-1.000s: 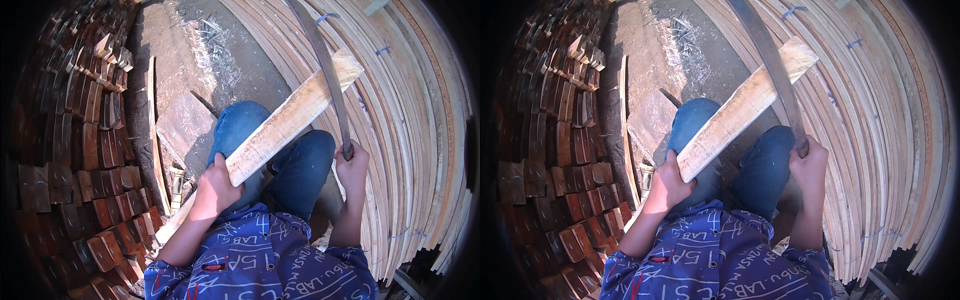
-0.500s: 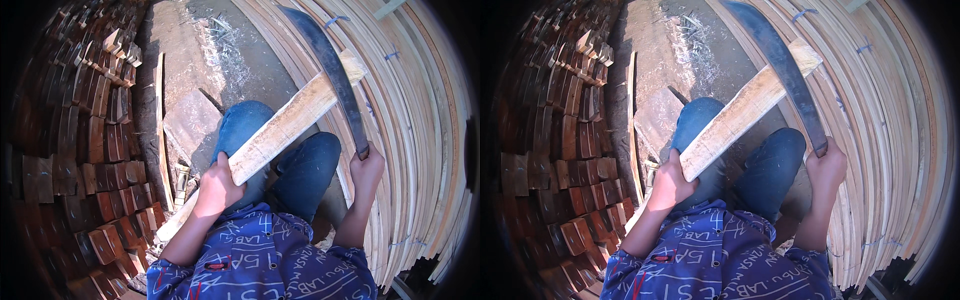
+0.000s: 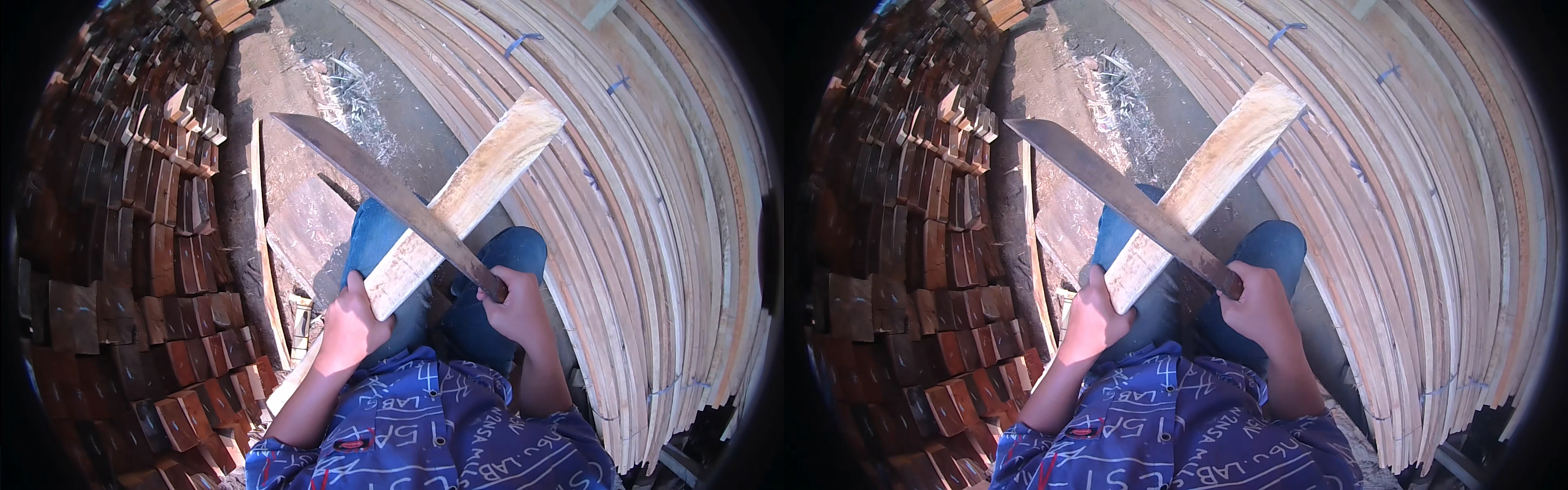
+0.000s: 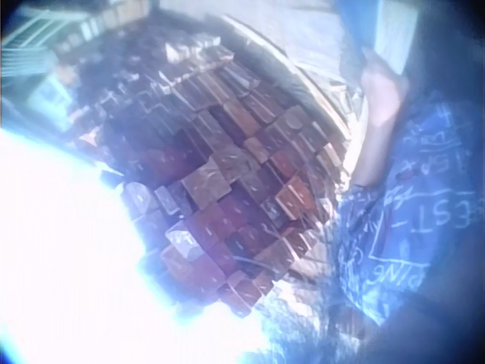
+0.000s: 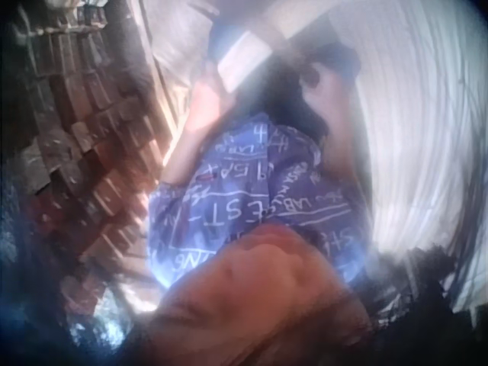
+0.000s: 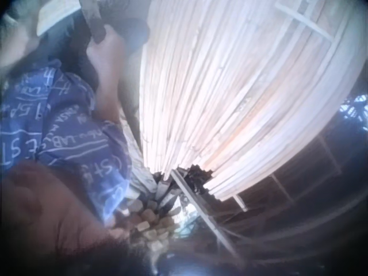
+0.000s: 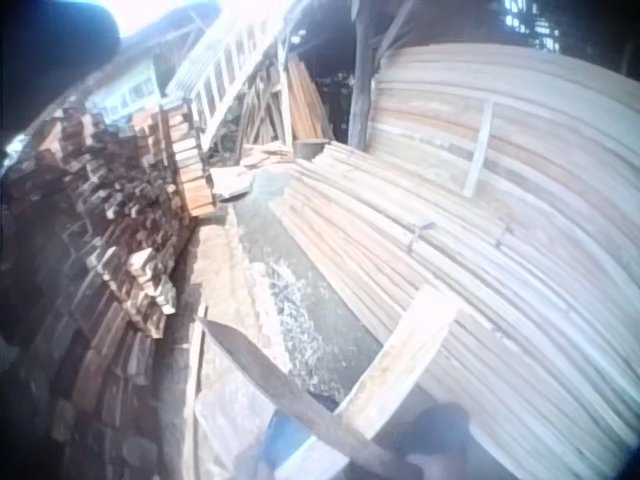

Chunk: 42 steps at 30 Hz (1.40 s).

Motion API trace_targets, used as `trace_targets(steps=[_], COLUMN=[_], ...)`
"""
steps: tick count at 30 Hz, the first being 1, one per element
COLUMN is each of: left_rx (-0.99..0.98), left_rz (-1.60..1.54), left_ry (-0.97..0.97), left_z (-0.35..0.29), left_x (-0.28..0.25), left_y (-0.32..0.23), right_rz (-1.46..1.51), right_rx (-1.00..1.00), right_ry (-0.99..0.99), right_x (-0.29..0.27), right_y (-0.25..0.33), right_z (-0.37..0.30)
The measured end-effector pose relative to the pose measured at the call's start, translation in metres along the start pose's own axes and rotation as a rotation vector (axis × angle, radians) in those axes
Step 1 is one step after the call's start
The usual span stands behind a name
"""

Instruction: The person uses a large knife to shave and smooth a rectangular wooden plank held between their legs. They repeatedly strike and scrape the wood surface to remove thin layers, working on one piece at a time.

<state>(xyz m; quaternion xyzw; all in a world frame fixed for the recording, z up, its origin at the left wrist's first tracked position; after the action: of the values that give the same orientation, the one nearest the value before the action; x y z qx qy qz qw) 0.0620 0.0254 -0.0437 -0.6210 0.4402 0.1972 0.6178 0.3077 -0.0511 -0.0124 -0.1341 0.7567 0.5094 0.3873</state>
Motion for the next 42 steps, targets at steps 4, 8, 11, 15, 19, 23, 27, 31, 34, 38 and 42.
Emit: trace_targets(steps=[4,8,11,15,19,23,27,31,34,38,42], left_rx=[-0.042,0.032,0.118,0.139,0.306,0.358,0.386,0.471,0.472,0.473,0.391], left_rz=[0.051,0.065,0.060,-0.085,-0.228,-0.017,0.087,0.133,0.033,-0.010,-0.052], left_ry=[0.003,0.125,0.213,0.286,0.104,0.058,-0.052,0.028,0.139,0.187,0.168], left_z=[-0.003,0.001,0.004,0.009,0.009,0.018,0.032,0.027,0.013,0.013,0.015], left_x=[-0.003,-0.006,-0.011,-0.005,-0.008,-0.037,-0.064,-0.054,-0.047,-0.021,-0.023], left_y=[0.000,-0.003,-0.007,0.000,0.001,-0.011,-0.021,-0.020,-0.032,-0.038,-0.034], right_rz=[0.098,-0.091,-0.151,-0.178,-0.091,-0.210,-0.286,-0.318,-0.313,-0.427,-0.446], right_rx=[-0.008,-0.043,-0.075,-0.095,-0.226,-0.330,-0.419,-0.445,-0.461,-0.388,-0.193], right_ry=[-0.180,-0.302,-0.337,-0.296,-0.302,-0.273,-0.283,-0.284,-0.295,-0.290,-0.335], right_x=[-0.018,-0.037,-0.043,-0.033,-0.031,-0.058,-0.066,-0.049,-0.045,-0.044,-0.054], right_y=[0.003,-0.004,-0.008,-0.007,0.008,0.035,0.047,0.048,0.055,0.038,0.001], right_z=[0.002,0.001,0.002,0.007,0.020,0.031,0.045,0.041,0.035,0.047,0.066])
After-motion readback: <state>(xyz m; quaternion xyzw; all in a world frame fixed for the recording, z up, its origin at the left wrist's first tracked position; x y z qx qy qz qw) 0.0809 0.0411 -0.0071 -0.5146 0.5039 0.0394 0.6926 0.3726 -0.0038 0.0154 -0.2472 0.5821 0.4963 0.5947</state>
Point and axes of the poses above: each hand's wrist, its own z-axis towards the middle knuckle, its own x-axis out of the palm, y = z × x, the point moved 7 cm from there along z, towards the middle knuckle, and after that the axes turned 8 degrees about -y, right-handed, at the moved point
